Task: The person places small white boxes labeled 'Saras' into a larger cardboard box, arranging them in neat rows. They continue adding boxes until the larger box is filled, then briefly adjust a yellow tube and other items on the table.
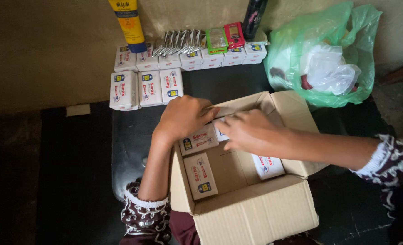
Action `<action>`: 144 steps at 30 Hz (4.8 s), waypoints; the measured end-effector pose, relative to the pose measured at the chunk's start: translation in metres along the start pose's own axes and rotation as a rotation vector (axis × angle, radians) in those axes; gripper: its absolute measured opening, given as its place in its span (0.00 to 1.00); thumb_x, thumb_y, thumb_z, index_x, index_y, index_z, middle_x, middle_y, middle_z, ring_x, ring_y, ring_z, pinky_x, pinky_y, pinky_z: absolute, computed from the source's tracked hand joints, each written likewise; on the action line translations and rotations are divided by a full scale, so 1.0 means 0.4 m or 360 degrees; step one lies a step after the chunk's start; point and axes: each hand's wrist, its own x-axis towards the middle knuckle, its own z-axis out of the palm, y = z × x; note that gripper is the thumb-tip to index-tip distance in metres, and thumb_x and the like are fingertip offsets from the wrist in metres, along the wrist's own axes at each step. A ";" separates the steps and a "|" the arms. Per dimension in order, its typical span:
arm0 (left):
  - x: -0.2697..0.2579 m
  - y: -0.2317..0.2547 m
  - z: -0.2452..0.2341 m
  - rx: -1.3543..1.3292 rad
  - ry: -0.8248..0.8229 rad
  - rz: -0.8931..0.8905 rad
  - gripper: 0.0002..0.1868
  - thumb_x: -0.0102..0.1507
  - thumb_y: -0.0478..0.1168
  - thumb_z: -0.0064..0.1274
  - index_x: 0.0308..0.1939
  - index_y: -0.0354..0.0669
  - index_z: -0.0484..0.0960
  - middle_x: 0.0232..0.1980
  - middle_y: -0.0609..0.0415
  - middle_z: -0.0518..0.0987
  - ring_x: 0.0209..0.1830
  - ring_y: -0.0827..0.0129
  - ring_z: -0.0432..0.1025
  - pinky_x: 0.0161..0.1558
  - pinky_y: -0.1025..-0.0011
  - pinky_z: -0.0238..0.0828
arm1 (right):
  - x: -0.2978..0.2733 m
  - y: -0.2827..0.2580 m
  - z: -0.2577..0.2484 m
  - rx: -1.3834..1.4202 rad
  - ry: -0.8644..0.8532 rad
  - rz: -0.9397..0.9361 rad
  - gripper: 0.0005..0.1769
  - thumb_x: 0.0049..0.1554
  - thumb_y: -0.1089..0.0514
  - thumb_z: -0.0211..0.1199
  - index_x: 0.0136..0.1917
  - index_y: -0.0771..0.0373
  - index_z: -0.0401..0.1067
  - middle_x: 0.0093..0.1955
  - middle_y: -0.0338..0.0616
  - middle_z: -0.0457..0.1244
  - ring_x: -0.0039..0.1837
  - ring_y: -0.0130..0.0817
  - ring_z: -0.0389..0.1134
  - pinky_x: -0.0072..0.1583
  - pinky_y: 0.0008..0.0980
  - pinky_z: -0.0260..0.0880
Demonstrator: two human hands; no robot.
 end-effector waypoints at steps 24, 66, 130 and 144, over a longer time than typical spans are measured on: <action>0.007 -0.016 0.013 0.0035 0.0029 0.0035 0.19 0.61 0.58 0.53 0.35 0.50 0.89 0.30 0.41 0.83 0.33 0.43 0.78 0.38 0.50 0.74 | 0.083 0.005 0.095 0.0153 0.0009 -0.0445 0.14 0.49 0.51 0.65 0.41 0.63 0.71 0.35 0.50 0.67 0.39 0.47 0.72 0.40 0.47 0.72; 0.004 -0.014 0.016 -0.0012 0.0066 0.0030 0.19 0.63 0.56 0.52 0.35 0.49 0.89 0.30 0.45 0.84 0.32 0.47 0.79 0.38 0.53 0.76 | 0.027 -0.104 0.057 0.0162 -0.0415 -0.0310 0.21 0.48 0.59 0.69 0.50 0.71 0.65 0.45 0.55 0.62 0.37 0.49 0.73 0.38 0.46 0.75; -0.001 -0.003 0.003 0.0009 0.0065 0.0048 0.19 0.65 0.55 0.50 0.36 0.48 0.90 0.28 0.44 0.83 0.31 0.46 0.78 0.37 0.53 0.75 | -0.075 0.003 0.072 0.0626 -0.0865 -0.0299 0.09 0.52 0.59 0.64 0.39 0.68 0.70 0.42 0.57 0.66 0.48 0.56 0.71 0.50 0.51 0.71; 0.000 0.002 0.001 -0.0006 0.0048 -0.0003 0.20 0.66 0.55 0.50 0.35 0.48 0.90 0.27 0.43 0.82 0.29 0.45 0.77 0.38 0.53 0.75 | -0.057 -0.001 0.079 0.0732 -0.0863 -0.0262 0.05 0.45 0.60 0.65 0.32 0.63 0.72 0.36 0.50 0.67 0.42 0.49 0.72 0.45 0.46 0.72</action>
